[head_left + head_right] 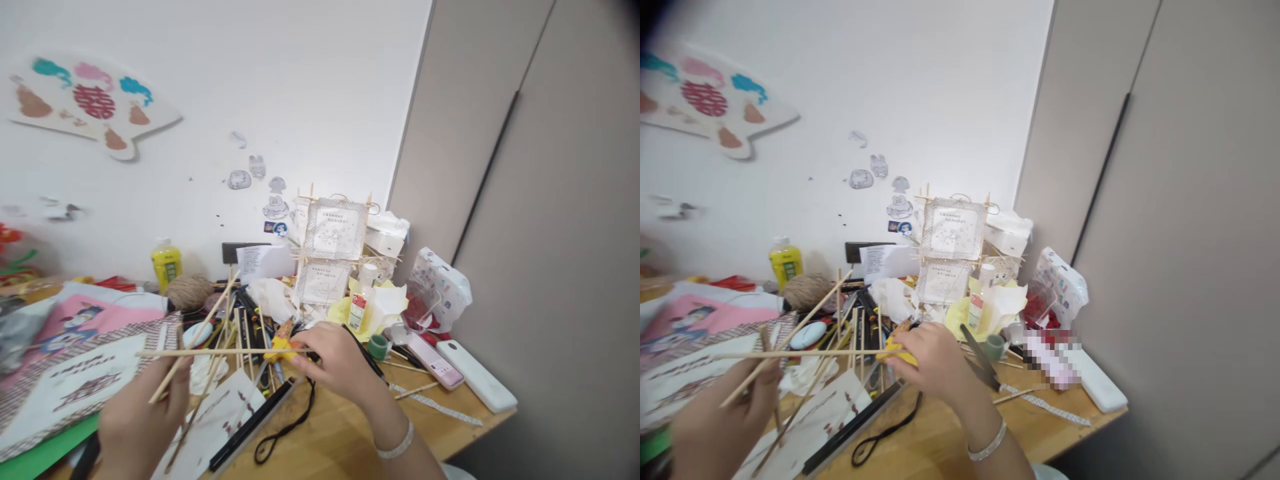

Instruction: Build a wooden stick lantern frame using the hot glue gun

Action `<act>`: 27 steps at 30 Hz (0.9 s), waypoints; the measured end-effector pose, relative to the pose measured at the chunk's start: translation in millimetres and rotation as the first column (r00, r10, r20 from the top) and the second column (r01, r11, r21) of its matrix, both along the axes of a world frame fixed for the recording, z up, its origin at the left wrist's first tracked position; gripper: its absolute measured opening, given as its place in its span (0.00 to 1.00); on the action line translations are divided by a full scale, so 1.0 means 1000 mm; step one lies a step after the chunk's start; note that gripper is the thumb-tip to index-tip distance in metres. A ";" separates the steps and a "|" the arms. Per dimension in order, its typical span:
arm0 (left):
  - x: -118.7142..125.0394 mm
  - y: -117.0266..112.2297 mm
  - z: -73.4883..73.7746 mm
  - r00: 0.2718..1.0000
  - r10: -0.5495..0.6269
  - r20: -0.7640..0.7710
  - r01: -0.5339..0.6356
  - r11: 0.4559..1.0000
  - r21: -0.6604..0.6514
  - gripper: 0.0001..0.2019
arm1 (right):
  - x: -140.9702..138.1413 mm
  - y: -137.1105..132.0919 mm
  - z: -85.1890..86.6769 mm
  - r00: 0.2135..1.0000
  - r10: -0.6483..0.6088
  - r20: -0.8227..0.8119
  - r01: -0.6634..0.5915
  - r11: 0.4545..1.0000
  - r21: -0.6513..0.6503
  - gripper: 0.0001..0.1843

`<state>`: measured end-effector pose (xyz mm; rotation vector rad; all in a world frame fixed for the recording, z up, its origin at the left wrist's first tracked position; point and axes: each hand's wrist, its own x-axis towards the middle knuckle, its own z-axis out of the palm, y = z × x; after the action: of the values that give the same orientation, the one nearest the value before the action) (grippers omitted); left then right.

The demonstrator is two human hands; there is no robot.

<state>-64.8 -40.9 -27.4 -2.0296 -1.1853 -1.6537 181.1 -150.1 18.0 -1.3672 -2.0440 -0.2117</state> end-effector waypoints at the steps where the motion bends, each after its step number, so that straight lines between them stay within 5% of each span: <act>1: 0.001 -0.001 0.000 0.996 0.059 -0.072 -0.052 0.995 0.087 0.13 | 0.000 0.002 0.008 0.999 0.020 0.031 -0.018 0.997 -0.069 0.15; 7: 0.005 -0.006 -0.002 0.982 0.096 -0.164 -0.051 0.965 0.256 0.13 | -0.012 0.014 0.046 0.985 0.156 0.072 -0.123 0.933 -0.340 0.20; 12: 0.006 -0.008 -0.003 0.986 0.070 -0.151 -0.034 0.973 0.227 0.14 | -0.052 0.032 0.054 0.942 0.275 0.193 -0.204 0.925 -0.320 0.19; 15: 0.005 -0.009 -0.003 0.987 0.059 -0.146 -0.024 0.972 0.235 0.14 | -0.068 0.041 0.054 0.922 0.231 0.311 -0.130 0.940 -0.314 0.13; 23: 0.007 -0.011 -0.004 0.979 0.071 -0.192 -0.026 0.974 0.226 0.14 | -0.076 0.049 0.050 0.933 0.212 0.291 -0.155 0.966 -0.207 0.21; 27: 0.008 -0.011 -0.006 0.977 0.077 -0.198 -0.033 0.976 0.217 0.14 | -0.078 0.048 0.049 0.923 0.238 0.304 -0.174 0.959 -0.223 0.16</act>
<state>-56.7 -52.2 -33.5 -1.9594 -0.9425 -1.4368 103.1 -101.6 67.4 -1.2802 -2.5283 -0.1601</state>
